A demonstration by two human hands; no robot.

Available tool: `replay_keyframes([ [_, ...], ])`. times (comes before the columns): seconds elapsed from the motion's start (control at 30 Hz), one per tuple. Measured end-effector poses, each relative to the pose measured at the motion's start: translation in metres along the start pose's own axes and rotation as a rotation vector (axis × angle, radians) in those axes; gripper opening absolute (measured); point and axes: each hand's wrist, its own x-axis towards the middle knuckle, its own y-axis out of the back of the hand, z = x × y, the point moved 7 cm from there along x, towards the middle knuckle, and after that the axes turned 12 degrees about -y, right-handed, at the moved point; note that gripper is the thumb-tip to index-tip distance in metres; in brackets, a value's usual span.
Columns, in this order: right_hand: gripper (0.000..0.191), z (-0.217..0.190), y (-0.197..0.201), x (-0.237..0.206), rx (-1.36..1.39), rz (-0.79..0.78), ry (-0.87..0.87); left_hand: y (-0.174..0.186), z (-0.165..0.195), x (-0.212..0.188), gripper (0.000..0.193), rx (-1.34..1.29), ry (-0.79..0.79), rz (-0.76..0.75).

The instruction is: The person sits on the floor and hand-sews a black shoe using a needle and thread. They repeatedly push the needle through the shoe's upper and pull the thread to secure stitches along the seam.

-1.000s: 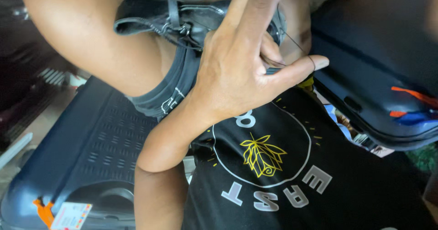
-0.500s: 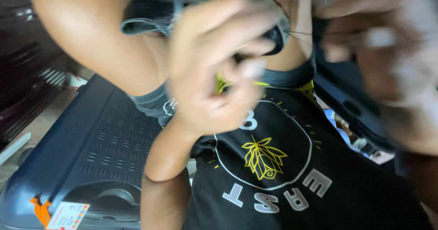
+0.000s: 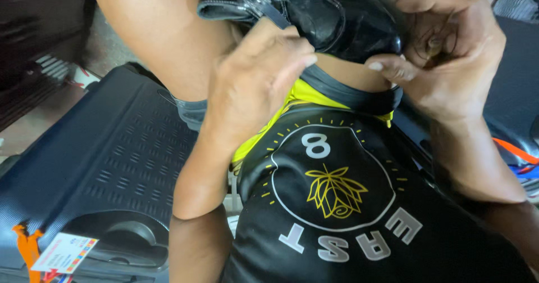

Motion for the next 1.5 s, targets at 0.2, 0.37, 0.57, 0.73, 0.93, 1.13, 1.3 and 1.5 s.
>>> replay_keyframes([
  [0.2, 0.054, 0.008, 0.005, 0.004, 0.05, -0.034, 0.068, 0.002, -0.022, -0.026, 0.012, -0.384, 0.316, 0.014],
  [0.37, 0.059, 0.013, 0.008, 0.012, 0.083, -0.046, 0.057, 0.011, -0.011, -0.028, 0.007, -0.145, 0.284, 0.157],
  [0.57, 0.058, 0.01, 0.007, 0.012, 0.069, -0.052, 0.077, -0.004, 0.02, 0.001, 0.02, 0.28, 0.025, 0.011],
  [0.73, 0.057, 0.018, 0.009, 0.01, 0.09, -0.026, 0.028, -0.021, 0.007, 0.008, 0.009, 0.194, 0.105, -0.057],
  [0.93, 0.054, 0.014, 0.011, 0.007, -0.107, -0.016, 0.159, -0.008, -0.01, -0.032, 0.017, -0.332, 0.264, 0.099],
  [1.13, 0.052, 0.025, 0.012, 0.015, 0.031, 0.004, 0.055, 0.055, -0.014, -0.076, 0.049, 0.32, 0.226, 0.471],
  [1.3, 0.051, 0.025, 0.008, 0.015, 0.047, -0.023, 0.088, 0.09, -0.056, -0.114, 0.051, 0.176, 0.272, 0.815],
  [1.5, 0.051, 0.026, 0.01, 0.016, 0.031, -0.059, 0.122, 0.072, -0.067, -0.101, 0.023, -0.073, 0.327, 0.648],
])
